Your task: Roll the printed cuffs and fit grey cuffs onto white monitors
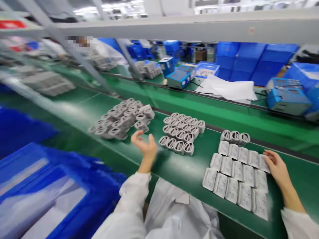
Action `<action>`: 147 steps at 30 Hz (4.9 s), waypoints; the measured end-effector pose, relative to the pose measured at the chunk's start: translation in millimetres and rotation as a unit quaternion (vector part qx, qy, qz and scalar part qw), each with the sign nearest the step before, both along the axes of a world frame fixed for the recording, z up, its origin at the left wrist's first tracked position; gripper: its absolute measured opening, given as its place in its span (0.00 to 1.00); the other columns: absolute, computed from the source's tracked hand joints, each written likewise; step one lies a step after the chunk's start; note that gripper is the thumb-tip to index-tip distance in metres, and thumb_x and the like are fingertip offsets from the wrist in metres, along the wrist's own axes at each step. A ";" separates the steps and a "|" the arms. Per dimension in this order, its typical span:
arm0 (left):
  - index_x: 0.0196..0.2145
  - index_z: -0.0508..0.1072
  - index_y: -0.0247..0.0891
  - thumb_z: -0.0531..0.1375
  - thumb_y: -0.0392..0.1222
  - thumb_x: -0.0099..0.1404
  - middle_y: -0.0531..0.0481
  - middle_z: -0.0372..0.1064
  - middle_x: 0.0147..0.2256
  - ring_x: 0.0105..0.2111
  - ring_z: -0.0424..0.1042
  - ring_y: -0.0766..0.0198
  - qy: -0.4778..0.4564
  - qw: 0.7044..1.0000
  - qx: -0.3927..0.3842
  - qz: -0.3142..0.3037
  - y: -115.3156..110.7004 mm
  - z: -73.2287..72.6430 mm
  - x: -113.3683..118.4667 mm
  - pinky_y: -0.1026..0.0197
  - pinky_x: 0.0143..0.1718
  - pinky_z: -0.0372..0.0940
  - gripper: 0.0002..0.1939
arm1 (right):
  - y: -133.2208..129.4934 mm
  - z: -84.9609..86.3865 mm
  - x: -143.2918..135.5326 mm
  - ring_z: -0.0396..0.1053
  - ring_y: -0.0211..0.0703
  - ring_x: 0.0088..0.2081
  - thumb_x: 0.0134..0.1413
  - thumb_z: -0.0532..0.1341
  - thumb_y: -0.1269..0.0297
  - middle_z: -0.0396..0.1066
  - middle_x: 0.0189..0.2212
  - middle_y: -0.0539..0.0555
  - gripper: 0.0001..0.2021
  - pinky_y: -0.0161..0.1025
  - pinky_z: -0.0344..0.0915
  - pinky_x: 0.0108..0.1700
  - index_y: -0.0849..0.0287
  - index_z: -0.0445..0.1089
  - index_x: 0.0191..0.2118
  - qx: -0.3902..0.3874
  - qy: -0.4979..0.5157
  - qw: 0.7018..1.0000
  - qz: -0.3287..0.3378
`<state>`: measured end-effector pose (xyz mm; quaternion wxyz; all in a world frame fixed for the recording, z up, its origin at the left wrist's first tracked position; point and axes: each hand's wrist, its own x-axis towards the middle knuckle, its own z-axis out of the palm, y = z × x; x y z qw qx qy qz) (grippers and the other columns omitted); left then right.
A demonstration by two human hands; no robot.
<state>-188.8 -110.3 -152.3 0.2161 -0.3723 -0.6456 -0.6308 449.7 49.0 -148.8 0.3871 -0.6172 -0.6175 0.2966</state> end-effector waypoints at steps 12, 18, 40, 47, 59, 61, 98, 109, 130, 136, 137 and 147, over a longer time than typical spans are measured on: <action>0.64 0.75 0.40 0.72 0.54 0.68 0.33 0.79 0.55 0.60 0.76 0.36 -0.154 0.774 -0.376 -0.485 60.4 21.2 249.7 0.30 0.68 0.67 0.31 | -22.5 0.6 -7.0 0.72 0.50 0.40 0.60 0.68 0.46 0.79 0.38 0.54 0.16 0.48 0.72 0.47 0.53 0.78 0.41 0.008 -0.001 0.997 0.072; 0.67 0.72 0.36 0.74 0.54 0.65 0.36 0.75 0.52 0.36 0.81 0.57 -0.228 0.738 -0.331 -0.542 91.6 14.8 268.0 0.51 0.39 0.78 0.39 | -24.6 13.6 -15.8 0.73 0.48 0.41 0.62 0.68 0.46 0.78 0.42 0.55 0.16 0.46 0.71 0.47 0.52 0.69 0.35 0.106 0.102 0.988 0.046; 0.65 0.75 0.52 0.77 0.73 0.57 0.48 0.75 0.52 0.32 0.76 0.69 -0.047 0.758 0.039 -0.649 111.4 167.8 239.9 0.68 0.30 0.75 0.45 | -62.2 216.3 -71.8 0.80 0.54 0.33 0.46 0.71 0.63 0.82 0.29 0.51 0.12 0.49 0.70 0.35 0.50 0.65 0.30 0.410 0.265 0.872 -0.036; 0.66 0.74 0.52 0.75 0.74 0.60 0.49 0.76 0.52 0.31 0.74 0.71 -0.015 0.766 0.078 -0.638 108.1 175.5 237.7 0.70 0.28 0.72 0.43 | -63.0 217.1 -72.4 0.81 0.52 0.35 0.48 0.72 0.63 0.84 0.33 0.51 0.12 0.48 0.70 0.37 0.51 0.67 0.30 0.389 0.255 0.885 -0.020; 0.69 0.75 0.50 0.64 0.58 0.78 0.47 0.78 0.52 0.37 0.79 0.65 -0.007 0.768 0.063 -0.637 104.2 178.6 238.4 0.65 0.35 0.76 0.27 | -58.8 213.4 -77.1 0.79 0.47 0.34 0.53 0.72 0.62 0.84 0.34 0.52 0.13 0.45 0.70 0.37 0.52 0.65 0.31 0.338 0.230 0.912 -0.045; 0.69 0.75 0.51 0.64 0.58 0.78 0.47 0.78 0.52 0.38 0.79 0.65 -0.013 0.766 0.062 -0.640 102.2 179.0 238.3 0.65 0.36 0.76 0.27 | -57.9 212.6 -76.4 0.79 0.46 0.34 0.53 0.72 0.62 0.84 0.34 0.53 0.13 0.44 0.70 0.36 0.53 0.65 0.31 0.332 0.227 0.915 -0.045; 0.70 0.74 0.55 0.71 0.73 0.66 0.44 0.75 0.53 0.34 0.77 0.64 -0.011 0.751 0.026 -0.660 109.1 170.5 234.4 0.65 0.31 0.75 0.41 | -43.4 206.4 -72.9 0.75 0.45 0.29 0.48 0.70 0.67 0.85 0.31 0.53 0.11 0.42 0.65 0.32 0.52 0.65 0.30 0.351 0.254 0.901 -0.032; 0.82 0.50 0.58 0.54 0.76 0.76 0.41 0.62 0.77 0.70 0.73 0.44 -0.020 0.735 0.008 -0.677 128.0 153.3 248.4 0.43 0.68 0.74 0.46 | -41.6 208.3 -89.1 0.76 0.45 0.29 0.47 0.69 0.66 0.84 0.30 0.52 0.09 0.43 0.66 0.35 0.53 0.67 0.30 0.421 0.322 0.847 -0.049; 0.79 0.51 0.56 0.66 0.72 0.70 0.41 0.51 0.78 0.76 0.61 0.40 -0.024 0.831 0.097 -0.547 120.0 146.2 275.4 0.40 0.79 0.60 0.50 | -43.1 198.7 -89.9 0.75 0.49 0.33 0.57 0.73 0.56 0.82 0.35 0.51 0.15 0.48 0.69 0.37 0.49 0.65 0.33 0.418 0.249 0.873 -0.022; 0.79 0.49 0.56 0.65 0.75 0.70 0.41 0.50 0.78 0.78 0.58 0.38 -0.013 0.835 0.093 -0.543 118.9 147.6 273.7 0.38 0.80 0.57 0.51 | -44.8 199.7 -92.2 0.76 0.48 0.32 0.56 0.72 0.56 0.83 0.35 0.50 0.14 0.47 0.68 0.37 0.49 0.66 0.33 0.418 0.252 0.873 -0.018; 0.79 0.49 0.56 0.65 0.75 0.70 0.41 0.50 0.78 0.78 0.58 0.38 -0.014 0.834 0.094 -0.544 118.4 147.6 273.3 0.38 0.80 0.57 0.51 | -45.3 200.3 -92.8 0.76 0.48 0.32 0.56 0.72 0.58 0.84 0.35 0.50 0.13 0.46 0.68 0.38 0.50 0.66 0.33 0.418 0.256 0.871 -0.017; 0.79 0.50 0.57 0.65 0.72 0.72 0.42 0.52 0.77 0.77 0.60 0.39 -0.010 0.818 0.113 -0.563 117.0 150.9 273.2 0.38 0.80 0.56 0.49 | -46.7 203.2 -96.1 0.76 0.45 0.31 0.53 0.71 0.64 0.84 0.33 0.54 0.12 0.44 0.67 0.36 0.53 0.65 0.33 0.425 0.281 0.860 -0.017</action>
